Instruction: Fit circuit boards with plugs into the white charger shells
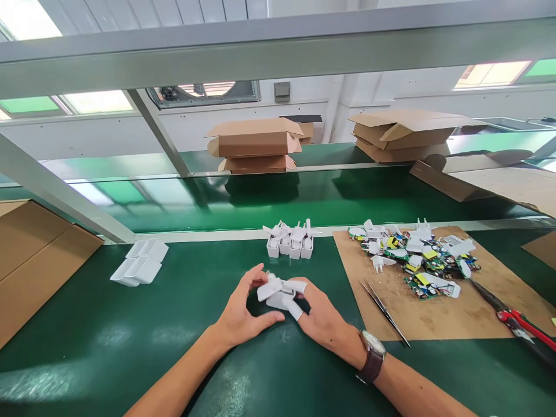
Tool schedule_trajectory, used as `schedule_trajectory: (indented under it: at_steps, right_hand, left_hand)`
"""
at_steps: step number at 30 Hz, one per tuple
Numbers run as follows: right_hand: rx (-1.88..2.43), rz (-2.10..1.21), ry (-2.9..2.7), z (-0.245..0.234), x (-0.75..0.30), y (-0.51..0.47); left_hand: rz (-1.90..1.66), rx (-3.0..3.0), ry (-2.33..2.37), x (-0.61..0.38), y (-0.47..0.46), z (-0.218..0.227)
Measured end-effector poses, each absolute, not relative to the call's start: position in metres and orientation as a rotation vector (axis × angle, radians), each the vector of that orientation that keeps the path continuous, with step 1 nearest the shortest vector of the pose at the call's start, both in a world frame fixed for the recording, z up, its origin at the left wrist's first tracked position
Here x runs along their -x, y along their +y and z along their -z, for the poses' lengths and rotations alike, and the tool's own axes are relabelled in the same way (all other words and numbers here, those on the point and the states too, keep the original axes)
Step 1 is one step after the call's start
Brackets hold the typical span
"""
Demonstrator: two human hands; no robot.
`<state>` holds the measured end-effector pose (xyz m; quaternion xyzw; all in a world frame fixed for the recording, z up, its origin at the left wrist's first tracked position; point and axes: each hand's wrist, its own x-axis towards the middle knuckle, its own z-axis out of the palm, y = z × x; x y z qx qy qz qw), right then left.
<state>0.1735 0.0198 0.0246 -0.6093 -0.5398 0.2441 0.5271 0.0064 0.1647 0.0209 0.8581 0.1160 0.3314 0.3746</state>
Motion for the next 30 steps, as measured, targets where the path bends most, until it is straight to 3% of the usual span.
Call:
schedule_trajectory:
  at_steps: [3,6,30]
  right_hand:
    - [1.237,-1.045,-0.862,-0.0266,-0.1689,0.0255]
    - [1.094,-1.257,-0.702,-0.0274,-0.1658,0.0285]
    - [1.108,-1.262,-0.708,-0.0221,-0.1635,0.0301]
  left_hand:
    - [-0.894,-2.313,0.202,-0.0066,0.162,-0.0242]
    - [-0.967,-2.363,0.082,-0.0091,0.1581,-0.0275]
    - [-1.018,-2.402,0.045,-0.0158,0.1576,-0.0271]
